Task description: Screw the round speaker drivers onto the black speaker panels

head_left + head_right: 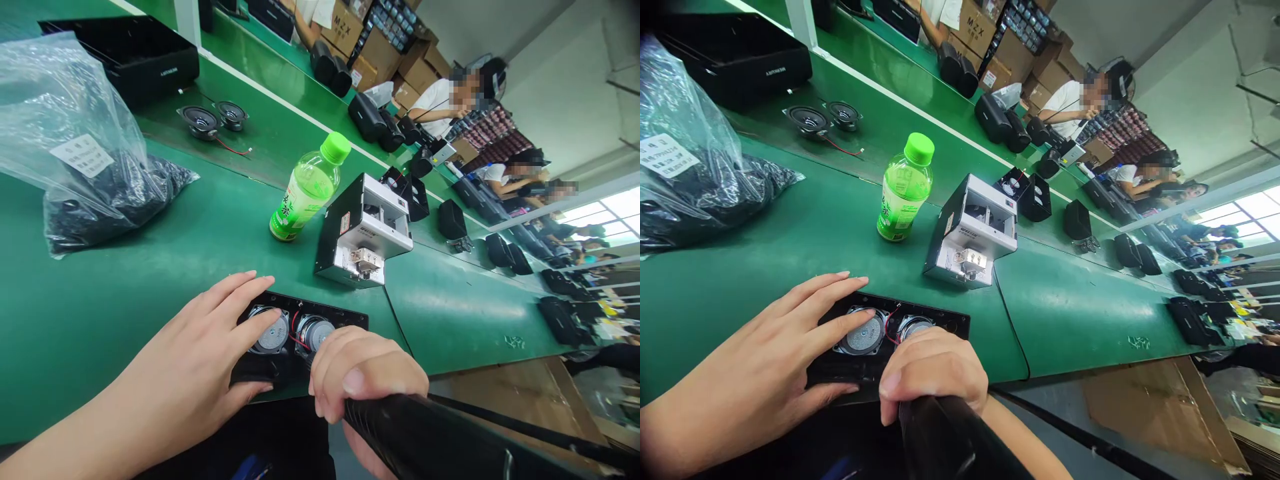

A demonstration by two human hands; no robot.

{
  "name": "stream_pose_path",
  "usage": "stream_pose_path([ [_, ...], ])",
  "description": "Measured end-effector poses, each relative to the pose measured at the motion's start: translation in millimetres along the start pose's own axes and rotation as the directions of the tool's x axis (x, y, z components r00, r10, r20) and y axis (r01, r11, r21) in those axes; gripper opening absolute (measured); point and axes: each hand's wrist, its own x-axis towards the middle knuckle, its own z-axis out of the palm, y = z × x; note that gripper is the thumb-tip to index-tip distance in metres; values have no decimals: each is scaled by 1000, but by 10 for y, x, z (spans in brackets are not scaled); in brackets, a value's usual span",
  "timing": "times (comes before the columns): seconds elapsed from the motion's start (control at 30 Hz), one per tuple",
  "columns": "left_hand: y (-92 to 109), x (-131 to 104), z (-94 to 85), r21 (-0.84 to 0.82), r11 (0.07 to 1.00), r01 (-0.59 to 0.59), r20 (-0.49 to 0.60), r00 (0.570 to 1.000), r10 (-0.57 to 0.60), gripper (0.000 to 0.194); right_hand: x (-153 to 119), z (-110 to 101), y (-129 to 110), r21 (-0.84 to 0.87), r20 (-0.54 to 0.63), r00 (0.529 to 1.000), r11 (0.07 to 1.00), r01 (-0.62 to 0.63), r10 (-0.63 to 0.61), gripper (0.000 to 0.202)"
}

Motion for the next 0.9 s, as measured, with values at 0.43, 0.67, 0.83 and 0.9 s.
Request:
stream_pose_path([
  [0.43, -124, 203, -77, -77, 997, 13, -104, 994, -21, 34, -526, -25, 36, 163, -250, 968, 986, 29, 13, 37],
  [0.67, -508, 11, 162, 3, 999, 42, 61, 997, -42, 51, 0, -691, -366, 69, -532, 836, 977, 204, -137, 60],
  [0.83, -652, 3, 273, -18, 1000, -8, 71, 997, 9, 47, 454, -952, 73, -83, -598, 731, 933, 350, -328, 59],
  [0.9, -632, 30, 273, -36, 999, -5, 55, 998, 7, 43, 545, -920, 250, -149, -610, 690, 912, 383, -390, 62],
])
